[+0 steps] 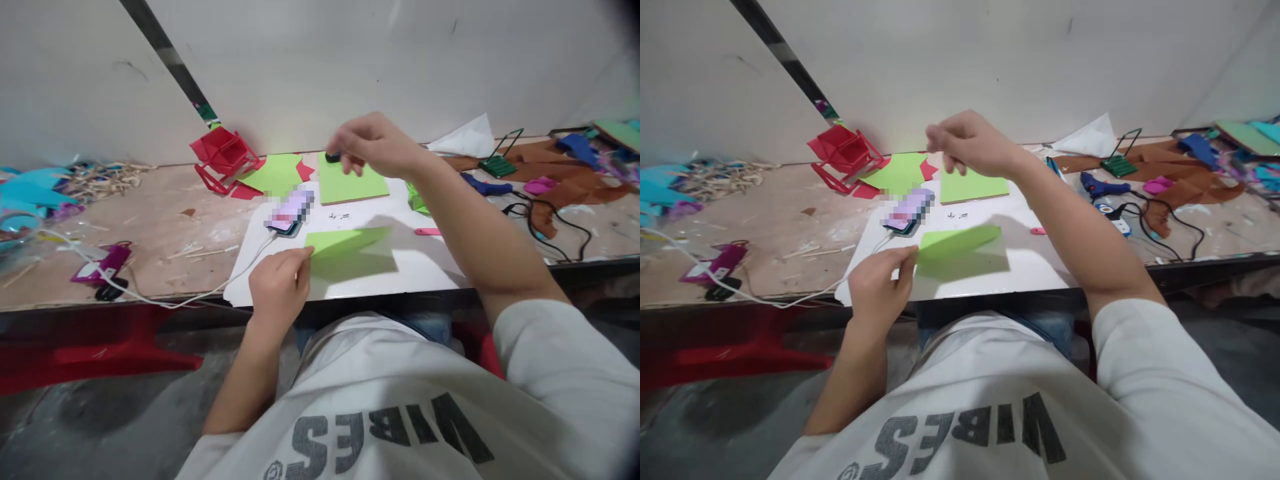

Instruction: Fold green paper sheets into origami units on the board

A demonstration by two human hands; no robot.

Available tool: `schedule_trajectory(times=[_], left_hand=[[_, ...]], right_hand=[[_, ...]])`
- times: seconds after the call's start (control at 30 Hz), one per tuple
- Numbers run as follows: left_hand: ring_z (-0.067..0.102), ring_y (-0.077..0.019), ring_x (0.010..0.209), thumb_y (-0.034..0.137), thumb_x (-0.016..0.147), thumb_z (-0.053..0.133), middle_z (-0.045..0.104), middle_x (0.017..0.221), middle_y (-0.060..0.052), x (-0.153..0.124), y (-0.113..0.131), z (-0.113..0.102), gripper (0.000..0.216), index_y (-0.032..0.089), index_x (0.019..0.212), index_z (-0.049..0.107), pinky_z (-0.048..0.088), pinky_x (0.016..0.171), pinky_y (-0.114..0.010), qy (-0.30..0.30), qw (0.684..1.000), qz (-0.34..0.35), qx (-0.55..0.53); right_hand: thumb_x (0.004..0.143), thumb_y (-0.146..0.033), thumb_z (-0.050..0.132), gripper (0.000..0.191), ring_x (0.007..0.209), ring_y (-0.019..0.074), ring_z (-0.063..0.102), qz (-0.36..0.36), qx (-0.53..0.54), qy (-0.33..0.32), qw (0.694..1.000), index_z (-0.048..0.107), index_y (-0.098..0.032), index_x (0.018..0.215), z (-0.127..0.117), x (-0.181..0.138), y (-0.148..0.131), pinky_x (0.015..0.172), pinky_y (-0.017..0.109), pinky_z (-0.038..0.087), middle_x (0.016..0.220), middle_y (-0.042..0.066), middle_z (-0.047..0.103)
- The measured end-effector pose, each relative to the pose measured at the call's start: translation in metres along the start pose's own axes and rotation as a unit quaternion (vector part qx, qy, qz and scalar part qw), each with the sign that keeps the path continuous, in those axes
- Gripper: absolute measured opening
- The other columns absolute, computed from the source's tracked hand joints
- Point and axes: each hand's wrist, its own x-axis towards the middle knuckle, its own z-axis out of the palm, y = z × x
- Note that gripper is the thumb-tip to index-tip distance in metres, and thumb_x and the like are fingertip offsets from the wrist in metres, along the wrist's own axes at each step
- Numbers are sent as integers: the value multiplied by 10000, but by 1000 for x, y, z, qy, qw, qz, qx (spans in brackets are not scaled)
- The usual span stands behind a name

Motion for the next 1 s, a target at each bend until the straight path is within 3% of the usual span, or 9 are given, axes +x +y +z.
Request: schedule_trajectory(times=[0.07, 0.13, 0.27, 0.5, 0.6, 0.67, 0.73, 0.83, 1.0], left_hand=[[905, -263, 966, 275, 1131, 697, 950, 1087, -69, 12, -5, 3, 195, 262, 1158, 890, 656, 870, -380, 17, 998, -63, -23], [877, -256, 901, 306, 1083, 731, 935, 1039, -49, 32, -15, 5, 174, 268, 1132, 893, 646, 831, -367, 34, 991, -120, -46], [823, -259, 897, 342, 1040, 773, 888, 1010, -45, 91, -44, 11, 133, 252, 1083, 862, 635, 866, -383, 13, 986, -143, -86], [817, -288, 906, 446, 1029, 780, 896, 1005, -59, 176, -74, 27, 181, 296, 1065, 876, 629, 833, -423, -42, 992, -1, -116], [827, -382, 1101, 567, 1018, 837, 884, 1063, -115, 173, -78, 50, 274, 293, 1023, 857, 614, 1154, -591, -47, 988, 51, -136], [775, -439, 1317, 637, 964, 901, 861, 1223, -131, 159, -82, 73, 364, 302, 1080, 820, 500, 1327, -694, -3, 987, 23, -159], [663, -478, 1528, 676, 860, 993, 788, 1420, -150, 141, -88, 98, 568, 309, 1240, 784, 428, 1394, -720, 78, 981, -46, -171], [469, -486, 1715, 749, 740, 1073, 621, 1662, -176, 120, -100, 132, 967, 301, 1503, 681, 431, 1384, -690, 133, 961, -162, -180], [705, -310, 1360, 940, 736, 1002, 715, 1467, -126, 113, -112, 154, 1111, 256, 1551, 682, 577, 1104, -505, 72, 916, -287, -272]], right_hand=[[1173, -718, 715, 576, 535, 96, 544, -40, -5, -25, 999, 892, -171, 1140, -28, -44, -16, 528, 238, 440, 692, 1, 731], [1073, -672, 883, 570, 475, 81, 522, -4, -15, -57, 998, 867, -206, 1401, -52, -74, -19, 463, 212, 347, 650, -50, 710], [907, -497, 1076, 973, 484, 148, 656, 146, -9, -163, 976, 655, -250, 1749, -71, -83, 9, 454, 262, 480, 784, -18, 827], [740, -366, 1058, 978, 584, 170, 673, 127, 159, 49, 978, 674, -269, 1634, -42, -57, 80, 499, 295, 513, 992, 48, 897], [669, -296, 1011, 554, 604, 157, 665, 84, 189, 129, 970, 836, -228, 1190, -28, -58, 95, 529, 282, 519, 829, 10, 805], [671, -306, 1003, 308, 666, 170, 703, 66, 184, 180, 964, 790, -237, 882, -21, -60, 101, 579, 284, 560, 770, 6, 754], [681, -328, 1014, 302, 775, 201, 750, 65, 173, 215, 959, 735, -251, 767, -16, -61, 105, 667, 309, 620, 791, 18, 765], [684, -317, 1028, 316, 908, 213, 768, 66, 158, 257, 951, 729, -256, 766, -12, -57, 114, 850, 364, 682, 873, 25, 793], [715, -421, 1083, 432, 960, 226, 752, 24, 137, 302, 943, 675, -278, 723, -13, -51, 132, 1012, 445, 692, 866, 21, 764]])
